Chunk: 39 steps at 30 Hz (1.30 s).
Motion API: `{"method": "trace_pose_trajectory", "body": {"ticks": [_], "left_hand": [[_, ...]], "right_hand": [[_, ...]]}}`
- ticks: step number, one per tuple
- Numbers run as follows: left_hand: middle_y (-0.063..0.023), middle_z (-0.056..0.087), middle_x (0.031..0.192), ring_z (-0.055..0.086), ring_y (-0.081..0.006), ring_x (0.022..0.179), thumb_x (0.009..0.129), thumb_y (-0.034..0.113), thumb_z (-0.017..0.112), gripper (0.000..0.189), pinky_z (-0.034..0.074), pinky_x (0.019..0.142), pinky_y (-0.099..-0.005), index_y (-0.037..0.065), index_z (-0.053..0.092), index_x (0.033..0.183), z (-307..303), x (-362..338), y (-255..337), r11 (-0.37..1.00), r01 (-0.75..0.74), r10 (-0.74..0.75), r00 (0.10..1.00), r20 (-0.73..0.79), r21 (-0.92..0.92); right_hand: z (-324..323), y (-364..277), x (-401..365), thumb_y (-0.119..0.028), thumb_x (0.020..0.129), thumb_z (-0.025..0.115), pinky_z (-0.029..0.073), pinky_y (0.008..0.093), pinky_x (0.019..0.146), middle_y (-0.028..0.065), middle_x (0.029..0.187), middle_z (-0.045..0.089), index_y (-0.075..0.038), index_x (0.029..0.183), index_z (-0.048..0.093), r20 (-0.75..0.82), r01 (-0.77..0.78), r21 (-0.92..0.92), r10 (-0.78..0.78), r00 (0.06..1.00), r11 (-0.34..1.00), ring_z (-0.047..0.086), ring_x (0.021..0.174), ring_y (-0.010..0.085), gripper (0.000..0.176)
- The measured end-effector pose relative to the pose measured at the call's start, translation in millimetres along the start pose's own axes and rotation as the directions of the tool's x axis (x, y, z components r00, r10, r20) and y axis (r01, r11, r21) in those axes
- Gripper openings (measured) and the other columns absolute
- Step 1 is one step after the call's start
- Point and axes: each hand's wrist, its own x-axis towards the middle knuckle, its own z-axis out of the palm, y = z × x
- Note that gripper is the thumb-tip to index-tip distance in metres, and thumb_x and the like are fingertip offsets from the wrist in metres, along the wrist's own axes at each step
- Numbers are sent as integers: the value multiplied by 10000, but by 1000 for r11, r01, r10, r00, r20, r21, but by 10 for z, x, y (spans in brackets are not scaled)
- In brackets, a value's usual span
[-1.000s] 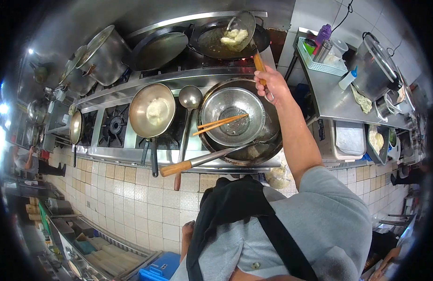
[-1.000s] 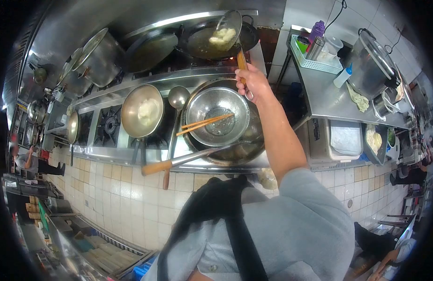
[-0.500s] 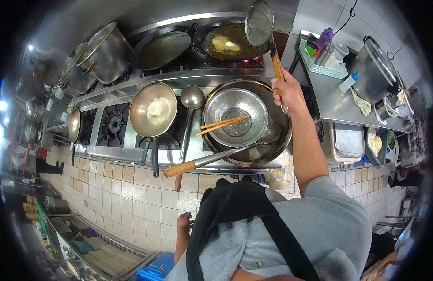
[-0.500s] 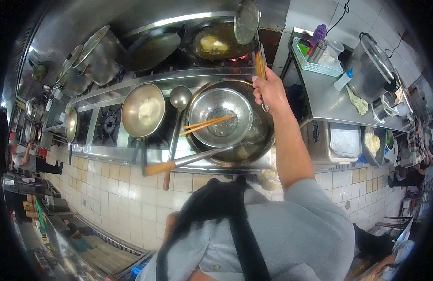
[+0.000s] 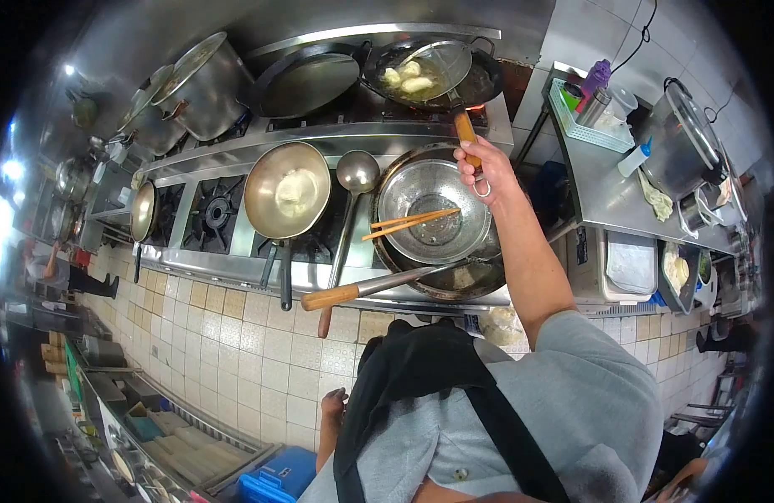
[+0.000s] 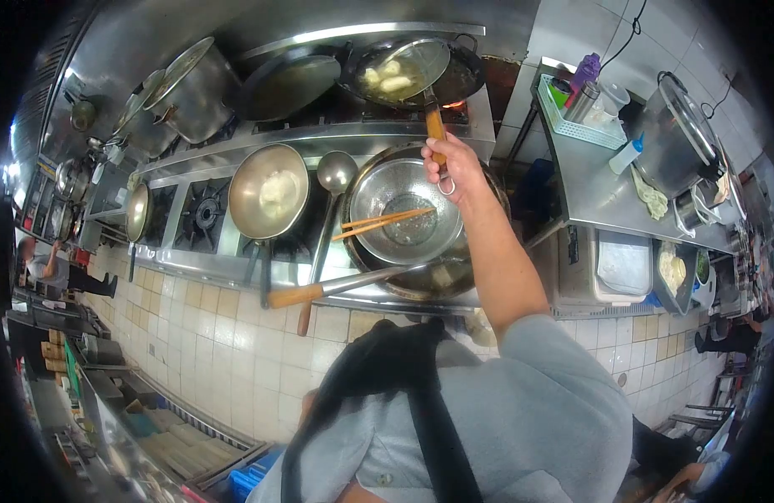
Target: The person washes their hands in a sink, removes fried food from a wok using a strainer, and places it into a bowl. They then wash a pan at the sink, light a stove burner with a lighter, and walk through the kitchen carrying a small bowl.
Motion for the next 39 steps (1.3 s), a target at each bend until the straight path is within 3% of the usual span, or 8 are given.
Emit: {"method": "trace_pose_trajectory", "body": {"ticks": [6,8,21,24,27,29,36,39], "left_hand": [[-142,637,999,584,-207,681,850,243,588,444,457,553,-323,-49,525,1178,-37,-132,-17,866,-309,288,951,113,392],[-142,634,1005,581,-207,665,851,235,588,435,456,545,-324,-42,525,1180,58,-106,2,999,9,-11,999,-46,-37],[-132,603,1078,588,-220,671,870,251,566,428,438,506,-330,22,497,1226,71,-274,247,898,-246,218,969,119,364],[-144,581,1133,605,-248,725,873,246,559,446,460,540,-347,24,473,1250,122,-231,297,1000,22,-22,1000,16,13],[-157,562,1171,613,-275,784,876,244,554,460,478,579,-359,26,452,1268,107,-259,371,905,-207,173,977,122,371],[-162,559,1176,613,-287,809,876,241,555,455,483,594,-365,19,458,1261,173,-306,423,999,29,-29,1000,0,-29],[-167,589,1116,607,-274,784,868,236,563,444,480,591,-361,0,482,1235,82,-93,109,903,-263,227,964,140,341],[-161,609,1060,602,-257,743,860,244,575,435,479,586,-358,-1,506,1213,98,-42,58,999,39,-38,999,9,-31]], "right_hand": [[92,3,-15,-80,850,528,335,211,342,31,703,491,-57,1066,444,-13,33,-169,-36,999,985,438,444,84,232],[149,-9,-68,-81,838,534,328,234,331,21,680,483,-54,997,470,-19,52,-220,-58,998,974,435,414,98,174],[371,-156,-266,-20,813,532,333,242,345,15,680,461,-88,1376,348,0,141,-523,-165,986,840,399,413,83,596],[330,-142,-227,-24,816,523,330,228,339,11,691,458,-105,1383,341,39,128,-473,-125,991,871,396,410,73,601],[255,-91,-148,-26,819,514,326,214,331,8,702,461,-119,1390,333,40,111,-467,-104,994,877,395,407,63,606],[237,-68,-120,-25,818,514,325,215,327,12,706,469,-118,1388,335,29,102,-478,-101,994,872,398,407,64,605],[145,-76,-55,-27,822,525,350,258,338,45,708,493,-72,1354,360,-108,137,-566,-238,965,813,423,412,98,559],[115,-110,-5,-23,828,513,355,261,337,43,713,487,-51,1283,404,-140,167,-543,-285,948,823,424,411,99,469]]}}
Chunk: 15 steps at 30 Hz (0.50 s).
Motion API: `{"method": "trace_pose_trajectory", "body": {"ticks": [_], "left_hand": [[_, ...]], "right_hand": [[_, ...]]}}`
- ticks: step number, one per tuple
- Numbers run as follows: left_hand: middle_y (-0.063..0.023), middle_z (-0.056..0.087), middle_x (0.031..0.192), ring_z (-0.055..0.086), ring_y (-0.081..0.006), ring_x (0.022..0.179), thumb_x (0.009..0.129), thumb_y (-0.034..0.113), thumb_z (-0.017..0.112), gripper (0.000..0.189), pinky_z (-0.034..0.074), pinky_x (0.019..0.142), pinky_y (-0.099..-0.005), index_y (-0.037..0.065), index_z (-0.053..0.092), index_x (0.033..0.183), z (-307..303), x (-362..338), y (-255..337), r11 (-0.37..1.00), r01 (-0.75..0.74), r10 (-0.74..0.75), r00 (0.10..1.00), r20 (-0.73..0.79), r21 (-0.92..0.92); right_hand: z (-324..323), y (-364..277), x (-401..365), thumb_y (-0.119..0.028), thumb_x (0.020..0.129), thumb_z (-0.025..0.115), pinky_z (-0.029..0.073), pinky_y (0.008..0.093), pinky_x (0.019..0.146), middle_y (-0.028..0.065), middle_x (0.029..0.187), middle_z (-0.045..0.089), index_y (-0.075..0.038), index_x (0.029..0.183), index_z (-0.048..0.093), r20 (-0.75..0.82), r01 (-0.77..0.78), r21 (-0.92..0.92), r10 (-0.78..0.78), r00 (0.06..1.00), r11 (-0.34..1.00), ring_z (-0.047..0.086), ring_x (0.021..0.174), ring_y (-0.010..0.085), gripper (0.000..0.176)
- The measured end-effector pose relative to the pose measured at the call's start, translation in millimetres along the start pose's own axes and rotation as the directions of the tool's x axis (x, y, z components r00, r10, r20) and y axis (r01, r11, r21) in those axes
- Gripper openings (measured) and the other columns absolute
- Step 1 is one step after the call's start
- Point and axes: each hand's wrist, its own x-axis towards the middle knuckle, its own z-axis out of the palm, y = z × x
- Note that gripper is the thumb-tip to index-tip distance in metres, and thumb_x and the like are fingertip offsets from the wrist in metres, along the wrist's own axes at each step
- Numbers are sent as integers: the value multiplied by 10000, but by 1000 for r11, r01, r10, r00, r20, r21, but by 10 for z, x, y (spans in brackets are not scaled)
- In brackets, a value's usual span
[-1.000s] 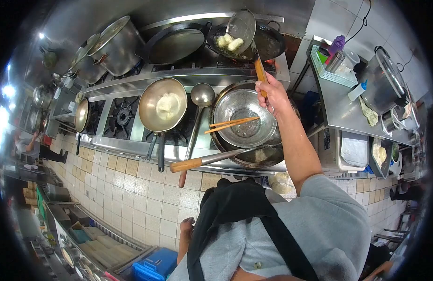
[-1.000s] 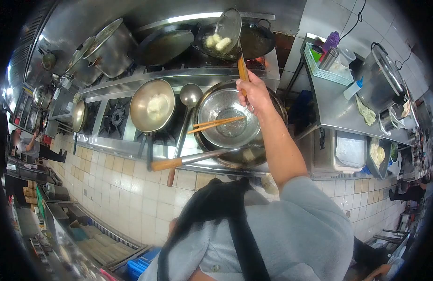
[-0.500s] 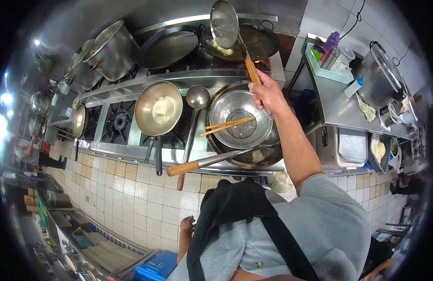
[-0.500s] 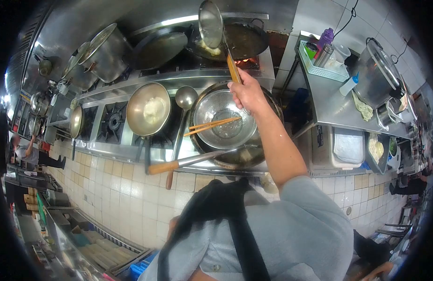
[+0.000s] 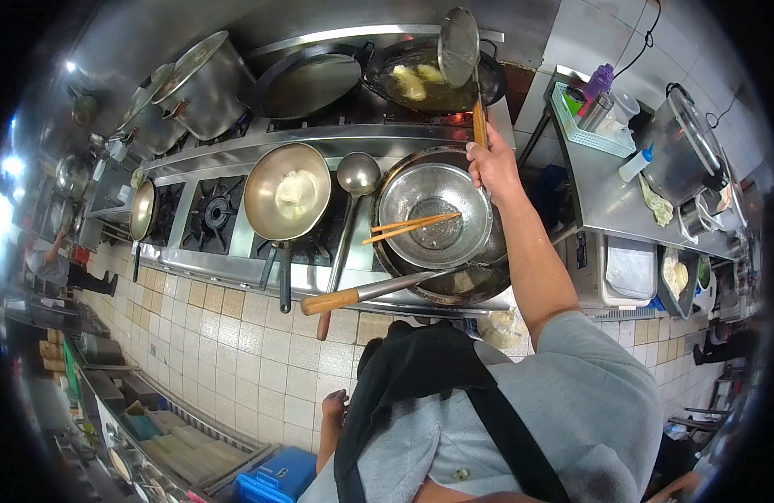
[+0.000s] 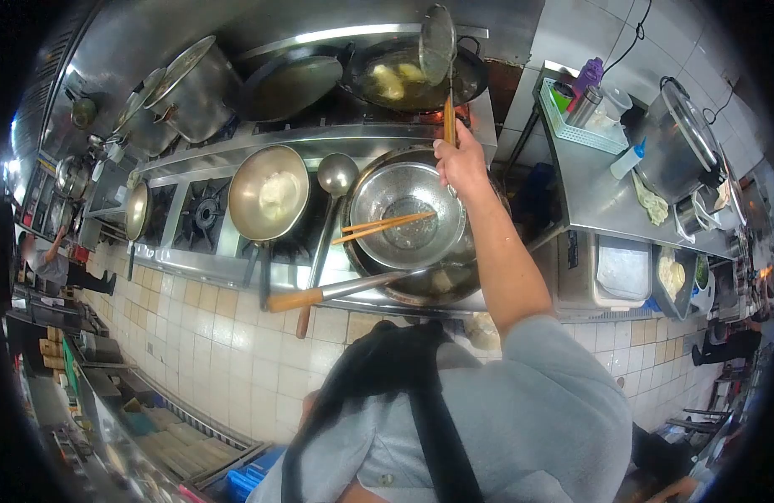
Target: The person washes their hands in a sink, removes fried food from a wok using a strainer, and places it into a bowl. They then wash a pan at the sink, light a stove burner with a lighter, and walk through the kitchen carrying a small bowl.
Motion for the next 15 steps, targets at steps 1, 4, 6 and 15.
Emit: {"method": "trace_pose_trajectory", "body": {"ticks": [1,4,6,15], "left_hand": [[-157,611,1055,600,-249,720,858,247,578,429,474,568,-353,-2,515,1202,-39,-35,-9,973,-137,132,990,40,185],[-150,613,1058,597,-234,684,855,253,582,430,461,531,-343,-1,519,1196,-11,-145,50,970,-141,138,990,31,200],[-148,613,1065,595,-227,670,855,256,582,436,453,511,-338,0,514,1201,20,-157,102,1000,-13,14,1000,-22,29],[-135,618,1065,584,-191,631,858,265,575,441,410,457,-307,15,503,1215,58,-226,255,999,2,0,999,-46,43]], "right_hand": [[-20,25,34,-23,828,513,355,261,337,43,713,487,-51,1283,404,1,-1,0,1,1000,1000,424,411,99,469],[-81,95,105,-73,852,508,350,223,366,21,729,470,-95,1246,432,50,-54,73,51,997,996,432,445,83,402],[-88,102,114,-97,858,520,356,220,373,18,727,476,-96,1157,447,108,-149,249,126,986,957,442,468,81,308],[-40,131,48,-101,849,533,350,229,346,27,715,495,-81,1104,461,239,-194,362,111,965,912,449,443,93,266]]}}
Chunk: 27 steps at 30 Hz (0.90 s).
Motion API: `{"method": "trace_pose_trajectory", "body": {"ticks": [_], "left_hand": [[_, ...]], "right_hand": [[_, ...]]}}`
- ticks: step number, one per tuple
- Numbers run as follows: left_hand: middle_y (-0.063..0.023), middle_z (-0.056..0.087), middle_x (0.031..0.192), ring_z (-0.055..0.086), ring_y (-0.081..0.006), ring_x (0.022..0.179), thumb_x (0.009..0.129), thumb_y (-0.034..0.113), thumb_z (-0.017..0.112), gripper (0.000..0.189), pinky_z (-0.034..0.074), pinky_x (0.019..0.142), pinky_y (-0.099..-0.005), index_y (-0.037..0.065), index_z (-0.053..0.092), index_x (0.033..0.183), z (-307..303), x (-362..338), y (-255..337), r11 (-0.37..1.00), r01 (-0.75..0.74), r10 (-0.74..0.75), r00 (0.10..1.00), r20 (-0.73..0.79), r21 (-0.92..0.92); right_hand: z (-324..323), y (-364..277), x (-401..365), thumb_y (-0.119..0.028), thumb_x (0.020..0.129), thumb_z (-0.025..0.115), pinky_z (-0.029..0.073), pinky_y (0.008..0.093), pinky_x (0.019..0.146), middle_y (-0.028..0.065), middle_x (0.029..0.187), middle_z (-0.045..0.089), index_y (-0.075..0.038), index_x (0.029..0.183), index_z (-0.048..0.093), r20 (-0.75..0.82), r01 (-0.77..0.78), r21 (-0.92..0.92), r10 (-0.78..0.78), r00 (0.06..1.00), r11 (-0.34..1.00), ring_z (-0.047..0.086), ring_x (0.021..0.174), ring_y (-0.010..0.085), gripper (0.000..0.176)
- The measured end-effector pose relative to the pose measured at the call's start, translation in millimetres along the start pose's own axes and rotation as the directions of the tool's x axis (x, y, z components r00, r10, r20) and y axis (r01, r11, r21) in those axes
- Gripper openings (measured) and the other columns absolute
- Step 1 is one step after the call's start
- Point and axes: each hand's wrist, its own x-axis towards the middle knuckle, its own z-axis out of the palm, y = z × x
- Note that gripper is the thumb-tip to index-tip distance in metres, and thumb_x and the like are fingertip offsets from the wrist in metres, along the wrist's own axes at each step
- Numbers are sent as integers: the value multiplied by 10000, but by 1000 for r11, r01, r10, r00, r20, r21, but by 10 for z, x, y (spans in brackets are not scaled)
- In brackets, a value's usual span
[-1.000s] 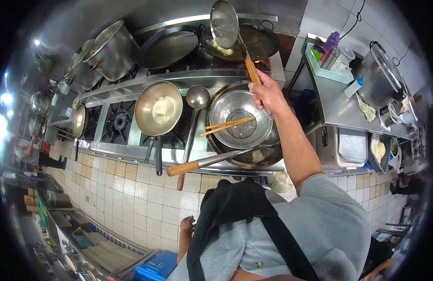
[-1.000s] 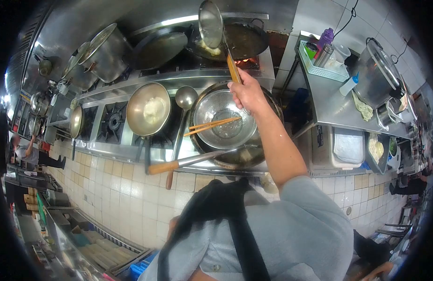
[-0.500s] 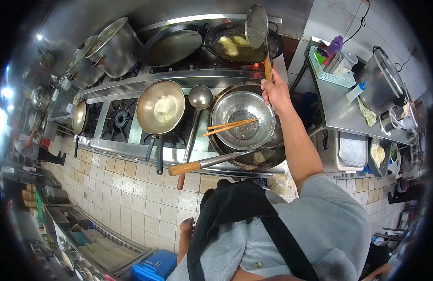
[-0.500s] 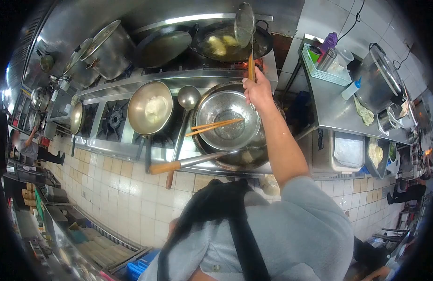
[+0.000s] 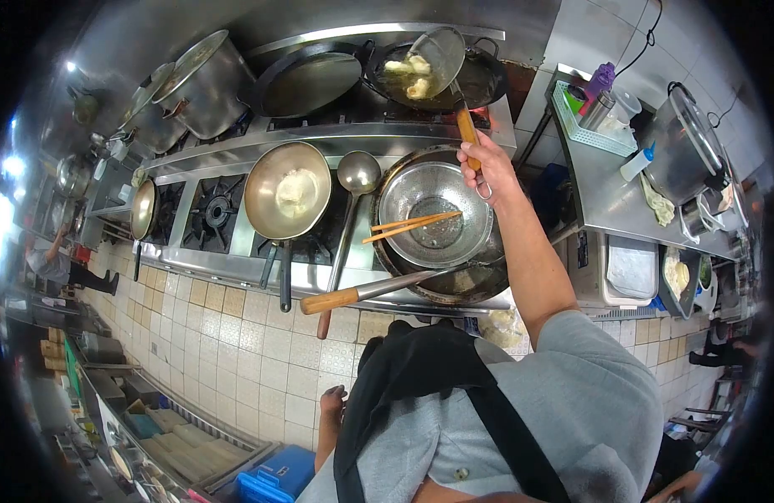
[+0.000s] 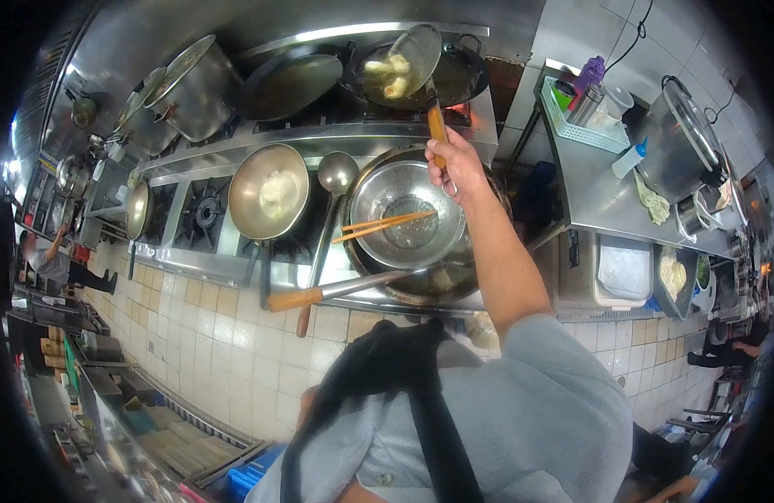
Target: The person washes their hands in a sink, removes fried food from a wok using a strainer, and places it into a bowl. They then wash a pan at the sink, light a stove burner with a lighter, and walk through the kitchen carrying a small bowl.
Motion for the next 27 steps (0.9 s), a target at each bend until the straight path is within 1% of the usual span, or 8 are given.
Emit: {"method": "trace_pose_trajectory", "body": {"ticks": [7,10,12,14,19,21,23,27], "left_hand": [[-140,625,1045,579,-196,635,851,262,583,442,422,473,-309,0,515,1201,-1,7,-26,1000,-7,7,1000,2,3],[-153,627,1040,594,-214,675,850,255,582,444,430,484,-313,-9,513,1200,8,50,-54,1000,-19,19,1000,1,10],[-162,628,1040,602,-223,694,850,251,582,447,434,486,-315,-14,510,1202,-2,233,-183,1000,-22,22,1000,-4,-9],[-174,624,1055,610,-228,704,849,245,581,449,434,476,-318,-20,506,1204,-8,312,-228,998,-45,47,999,27,-52],[-176,622,1056,602,-226,683,850,240,578,443,428,463,-317,-18,506,1204,-37,289,-225,999,-40,40,999,34,-11],[-170,624,1044,600,-226,676,852,241,576,441,424,460,-315,-13,505,1206,-31,233,-172,998,-54,54,998,46,9],[-151,622,1033,596,-227,671,856,247,572,439,416,453,-313,1,500,1213,-20,154,-123,1000,2,-1,1000,18,-25],[-136,614,1041,596,-229,676,860,259,566,445,414,459,-316,14,494,1223,19,-15,-18,999,-1,2,1000,13,-45]], "right_hand": [[117,-63,-161,-61,830,533,328,227,342,22,686,477,-49,1247,439,-5,31,-223,-33,999,974,411,403,86,428],[150,-69,-234,-37,816,539,321,229,342,19,682,467,-56,1324,400,30,63,-265,-57,998,962,404,407,78,527],[167,-86,-282,-25,810,546,317,228,341,18,683,470,-71,1380,341,-14,65,-370,-76,997,927,395,405,74,608],[162,-108,-340,-25,811,547,316,227,340,20,685,474,-75,1391,326,-24,68,-369,-83,996,927,393,404,73,623],[170,-235,-501,-20,814,543,317,226,340,26,688,479,-77,1395,321,-36,94,-347,-113,993,933,391,404,70,625],[158,-268,-532,-21,813,526,300,192,337,13,709,482,-79,1386,341,-98,110,-369,-156,983,923,381,405,49,605],[165,-336,-561,-20,814,523,300,191,337,12,710,480,-78,1383,347,-113,126,-388,-182,977,913,380,405,46,598],[88,-395,-541,-29,823,517,306,203,340,-5,667,453,-78,1387,340,-181,137,-448,-239,954,884,372,407,47,593]]}}
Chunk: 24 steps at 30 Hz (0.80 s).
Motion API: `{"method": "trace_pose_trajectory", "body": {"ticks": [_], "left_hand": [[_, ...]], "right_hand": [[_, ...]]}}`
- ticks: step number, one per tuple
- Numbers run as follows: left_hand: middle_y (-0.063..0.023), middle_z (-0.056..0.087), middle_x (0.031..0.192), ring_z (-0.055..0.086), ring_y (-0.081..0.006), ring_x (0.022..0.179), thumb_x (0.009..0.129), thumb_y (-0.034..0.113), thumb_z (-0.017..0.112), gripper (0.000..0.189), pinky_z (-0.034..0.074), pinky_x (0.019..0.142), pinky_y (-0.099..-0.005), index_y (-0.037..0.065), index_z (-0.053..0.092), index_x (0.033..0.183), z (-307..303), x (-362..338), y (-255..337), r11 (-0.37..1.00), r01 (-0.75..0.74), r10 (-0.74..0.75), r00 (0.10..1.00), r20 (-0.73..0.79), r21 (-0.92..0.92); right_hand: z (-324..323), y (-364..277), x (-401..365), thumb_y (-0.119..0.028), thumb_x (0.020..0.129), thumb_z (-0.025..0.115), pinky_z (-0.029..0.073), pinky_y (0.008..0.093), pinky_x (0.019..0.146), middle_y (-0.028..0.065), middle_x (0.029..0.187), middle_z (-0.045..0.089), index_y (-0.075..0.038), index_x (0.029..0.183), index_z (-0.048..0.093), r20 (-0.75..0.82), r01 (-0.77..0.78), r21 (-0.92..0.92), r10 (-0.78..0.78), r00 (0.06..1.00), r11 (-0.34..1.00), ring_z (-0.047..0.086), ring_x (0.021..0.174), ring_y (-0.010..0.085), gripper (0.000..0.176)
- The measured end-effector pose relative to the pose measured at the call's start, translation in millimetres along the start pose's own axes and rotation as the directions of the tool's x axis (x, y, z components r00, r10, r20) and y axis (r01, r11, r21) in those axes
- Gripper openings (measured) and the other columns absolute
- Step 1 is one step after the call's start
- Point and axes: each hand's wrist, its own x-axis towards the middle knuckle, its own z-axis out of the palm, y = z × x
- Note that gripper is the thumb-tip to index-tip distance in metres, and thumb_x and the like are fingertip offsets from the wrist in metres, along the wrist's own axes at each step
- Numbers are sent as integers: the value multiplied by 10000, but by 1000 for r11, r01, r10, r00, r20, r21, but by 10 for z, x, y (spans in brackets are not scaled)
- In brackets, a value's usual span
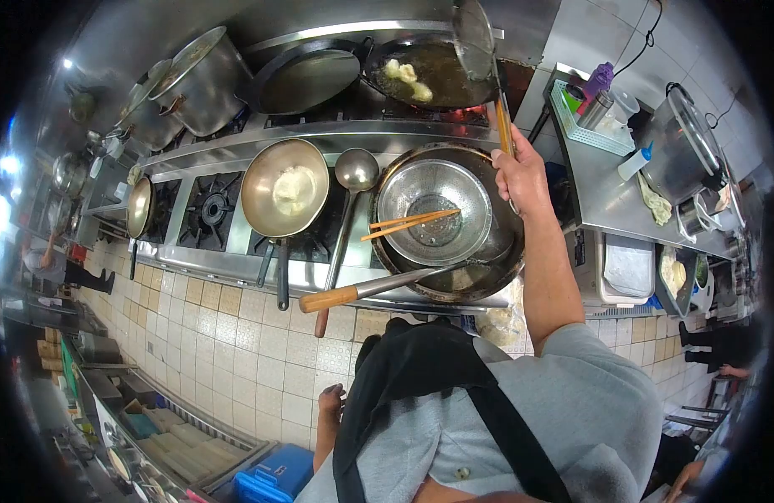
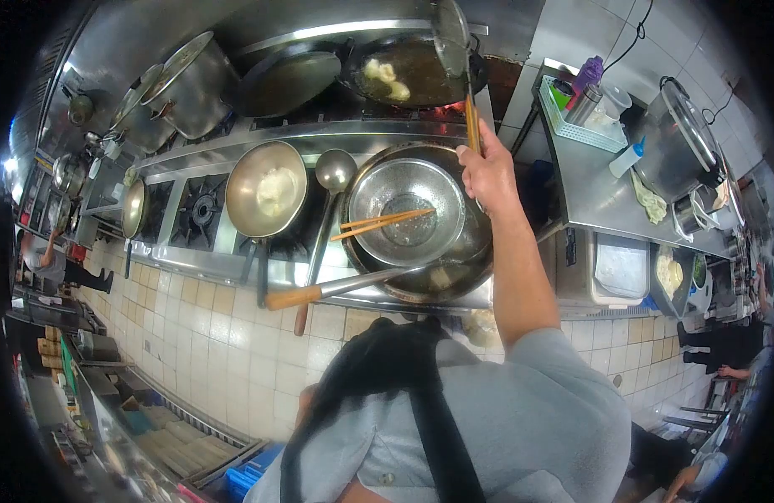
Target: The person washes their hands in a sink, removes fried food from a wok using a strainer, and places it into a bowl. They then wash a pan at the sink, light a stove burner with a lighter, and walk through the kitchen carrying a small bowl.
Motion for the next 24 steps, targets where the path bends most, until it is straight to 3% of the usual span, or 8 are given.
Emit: {"method": "trace_pose_trajectory", "body": {"ticks": [3,4,6,12,15,17,21,24], "left_hand": [[-140,602,1079,597,-234,686,862,263,562,448,421,479,-325,12,491,1226,-20,17,-16,1000,-4,4,1000,4,1],[-145,598,1087,600,-238,695,862,264,561,452,427,493,-327,13,487,1231,-54,47,-24,974,-122,112,992,61,192],[-151,595,1095,603,-243,705,862,266,561,457,433,507,-329,14,484,1235,-93,78,-40,897,-245,208,968,137,368],[-160,586,1122,609,-256,724,867,265,555,460,450,533,-332,14,479,1244,-126,269,-121,881,-274,230,961,157,387],[-157,586,1127,608,-251,717,871,266,553,454,451,528,-332,14,480,1241,-152,303,-151,758,-430,348,902,254,490],[-152,589,1124,603,-241,708,871,265,556,450,443,524,-325,15,482,1239,-94,173,-103,830,-363,310,931,191,424],[-136,600,1101,592,-224,693,873,258,558,437,428,519,-324,18,489,1231,-23,-42,-20,923,-213,186,976,115,320],[-124,608,1071,583,-211,682,874,257,559,425,416,509,-322,19,497,1220,4,-24,-44,911,-222,189,974,127,347]], "right_hand": [[-49,-3,63,-48,833,522,321,221,350,-16,630,429,-75,1393,324,-72,-23,-74,17,997,997,380,418,58,595],[-65,1,89,-53,837,523,325,225,352,-11,643,440,-72,1391,323,-90,-30,-104,21,996,994,386,422,61,589],[-83,12,157,-58,840,525,328,229,354,-5,657,450,-68,1389,323,-108,-37,-132,22,994,991,392,425,64,584],[-145,281,544,-79,865,509,355,227,366,19,710,480,-73,1232,435,-30,-118,117,123,992,986,427,450,83,375],[-114,351,617,-86,878,488,372,228,372,21,705,481,-76,1085,457,53,-211,275,205,977,938,443,469,89,209],[-65,390,610,-87,883,477,380,229,375,26,709,487,-80,1029,441,125,-254,313,226,966,915,448,476,92,151],[-20,481,576,-84,877,488,385,222,377,36,727,498,-78,1098,416,209,-322,360,260,943,876,450,480,90,233],[-13,442,533,-77,873,495,380,209,373,42,737,501,-67,1120,397,252,-353,356,275,928,865,449,481,84,266]]}}
